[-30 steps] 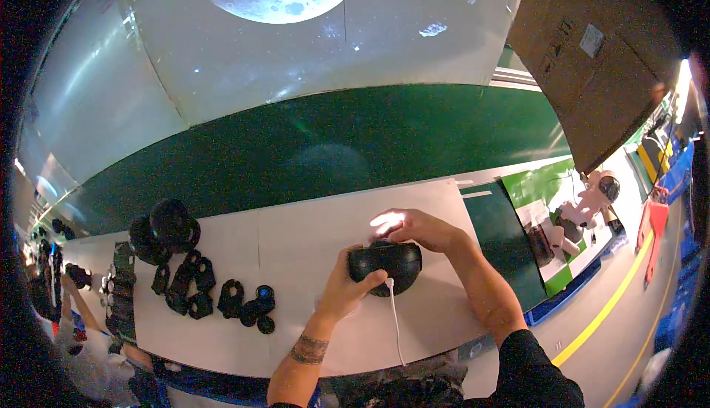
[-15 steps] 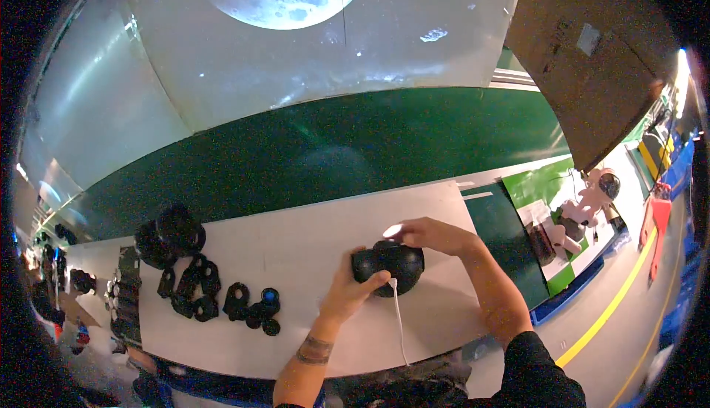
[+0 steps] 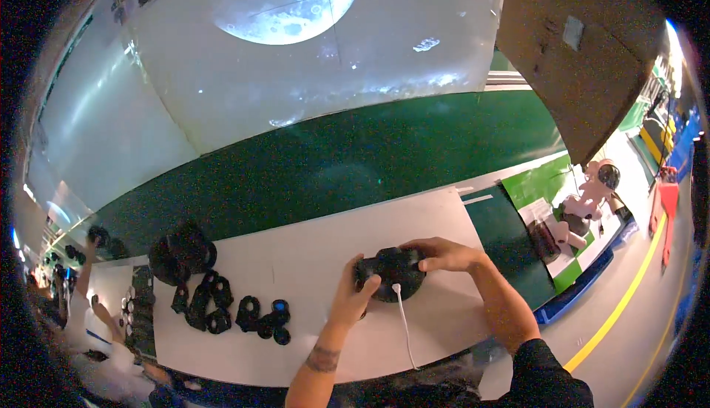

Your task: Inspecting and testing projector bulb assemblies by placing them into a test fixture and observing the projected image on a wall.

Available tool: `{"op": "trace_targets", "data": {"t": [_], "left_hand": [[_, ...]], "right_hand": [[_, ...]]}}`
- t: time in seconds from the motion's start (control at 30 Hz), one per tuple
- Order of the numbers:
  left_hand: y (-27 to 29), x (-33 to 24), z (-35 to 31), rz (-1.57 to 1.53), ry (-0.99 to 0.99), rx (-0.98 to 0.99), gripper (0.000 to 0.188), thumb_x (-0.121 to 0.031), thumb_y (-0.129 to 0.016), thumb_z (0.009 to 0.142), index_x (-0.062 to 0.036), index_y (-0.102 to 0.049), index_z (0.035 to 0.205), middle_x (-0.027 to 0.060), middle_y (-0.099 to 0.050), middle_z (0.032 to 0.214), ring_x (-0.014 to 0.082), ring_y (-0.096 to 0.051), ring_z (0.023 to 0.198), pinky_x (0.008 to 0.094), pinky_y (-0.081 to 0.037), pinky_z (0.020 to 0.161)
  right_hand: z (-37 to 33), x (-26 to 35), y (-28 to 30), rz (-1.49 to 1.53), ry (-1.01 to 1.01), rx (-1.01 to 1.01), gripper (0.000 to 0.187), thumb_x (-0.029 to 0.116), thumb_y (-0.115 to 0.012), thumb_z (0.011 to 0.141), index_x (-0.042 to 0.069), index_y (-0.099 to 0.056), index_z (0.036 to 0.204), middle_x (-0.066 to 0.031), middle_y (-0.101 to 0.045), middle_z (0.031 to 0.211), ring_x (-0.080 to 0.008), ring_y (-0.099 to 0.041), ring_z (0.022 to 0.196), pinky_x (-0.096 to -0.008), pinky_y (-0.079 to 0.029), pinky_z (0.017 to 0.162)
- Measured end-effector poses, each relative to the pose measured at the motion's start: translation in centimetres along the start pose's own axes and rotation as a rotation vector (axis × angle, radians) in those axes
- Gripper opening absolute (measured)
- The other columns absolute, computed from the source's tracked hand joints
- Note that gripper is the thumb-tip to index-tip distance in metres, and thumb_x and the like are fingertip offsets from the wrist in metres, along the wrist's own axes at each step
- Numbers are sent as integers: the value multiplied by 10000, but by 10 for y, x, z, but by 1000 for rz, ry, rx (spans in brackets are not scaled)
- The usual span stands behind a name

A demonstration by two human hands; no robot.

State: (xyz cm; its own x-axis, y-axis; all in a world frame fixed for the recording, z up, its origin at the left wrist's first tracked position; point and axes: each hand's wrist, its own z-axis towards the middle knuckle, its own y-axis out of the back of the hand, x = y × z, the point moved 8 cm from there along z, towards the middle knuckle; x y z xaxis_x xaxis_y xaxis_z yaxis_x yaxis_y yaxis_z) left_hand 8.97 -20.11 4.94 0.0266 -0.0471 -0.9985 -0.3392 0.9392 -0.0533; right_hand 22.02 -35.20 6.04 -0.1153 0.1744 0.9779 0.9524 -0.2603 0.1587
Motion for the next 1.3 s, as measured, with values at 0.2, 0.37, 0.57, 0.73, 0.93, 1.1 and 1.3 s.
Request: {"op": "trace_targets", "data": {"t": [0.2, 0.37, 0.57, 0.73, 0.93, 1.1, 1.3], "left_hand": [[3, 1, 0, -39, -11, 5, 725, -337, -716, 899, 53, -376, 1406, 147, -541, 1253, 208, -519, 1170, 325, -404, 1031], [2, 2, 0, -27, -4, 25, 716, -340, -711, 902, 43, -380, 1409, 139, -537, 1266, 210, -517, 1176, 325, -409, 1027], [8, 1, 0, -25, -50, -14, 701, -353, -692, 917, 22, -383, 1422, 132, -535, 1288, 207, -511, 1200, 337, -417, 1017], [8, -2, -1, -39, 5, -4, 696, -355, -692, 918, -6, -382, 1434, 122, -531, 1304, 204, -506, 1214, 351, -413, 1023], [4, 1, 0, -63, -11, 47, 761, -365, -721, 897, 3, -344, 1446, 118, -512, 1307, 200, -495, 1199, 337, -406, 1029], [-12, -5, -4, -84, 3, 103, 829, -358, -750, 874, 10, -290, 1456, 112, -500, 1287, 193, -483, 1188, 328, -403, 1034], [-12, 0, -5, -79, 26, 84, 852, -377, -766, 855, 11, -294, 1449, 124, -500, 1274, 200, -493, 1167, 329, -416, 1023]], "right_hand": [[-6, 5, 1, -4, 38, 53, 782, 452, -705, 855, 10, -429, 1437, -159, -512, 1413, -273, -449, 1323, -421, -313, 1139], [-7, 3, 1, 18, 18, 57, 814, 456, -712, 849, 3, -402, 1450, -170, -501, 1418, -283, -449, 1321, -425, -310, 1140], [-7, 4, 0, 28, 24, 50, 821, 465, -715, 848, 6, -400, 1451, -169, -501, 1418, -286, -447, 1323, -433, -304, 1143], [-8, 2, 0, 46, 33, 50, 799, 441, -717, 858, 15, -399, 1455, -161, -505, 1413, -280, -449, 1319, -432, -307, 1141], [-7, 5, -1, 62, 43, 48, 754, 397, -713, 871, 24, -409, 1450, -150, -523, 1388, -272, -471, 1292, -430, -328, 1128], [-7, 9, -2, 17, 24, 34, 733, 395, -715, 865, 26, -431, 1431, -143, -546, 1357, -264, -492, 1265, -429, -347, 1113], [-7, 6, 2, 49, -12, -11, 815, 506, -746, 801, 30, -470, 1402, -118, -544, 1308, -224, -499, 1195, -380, -402, 1037]]}}
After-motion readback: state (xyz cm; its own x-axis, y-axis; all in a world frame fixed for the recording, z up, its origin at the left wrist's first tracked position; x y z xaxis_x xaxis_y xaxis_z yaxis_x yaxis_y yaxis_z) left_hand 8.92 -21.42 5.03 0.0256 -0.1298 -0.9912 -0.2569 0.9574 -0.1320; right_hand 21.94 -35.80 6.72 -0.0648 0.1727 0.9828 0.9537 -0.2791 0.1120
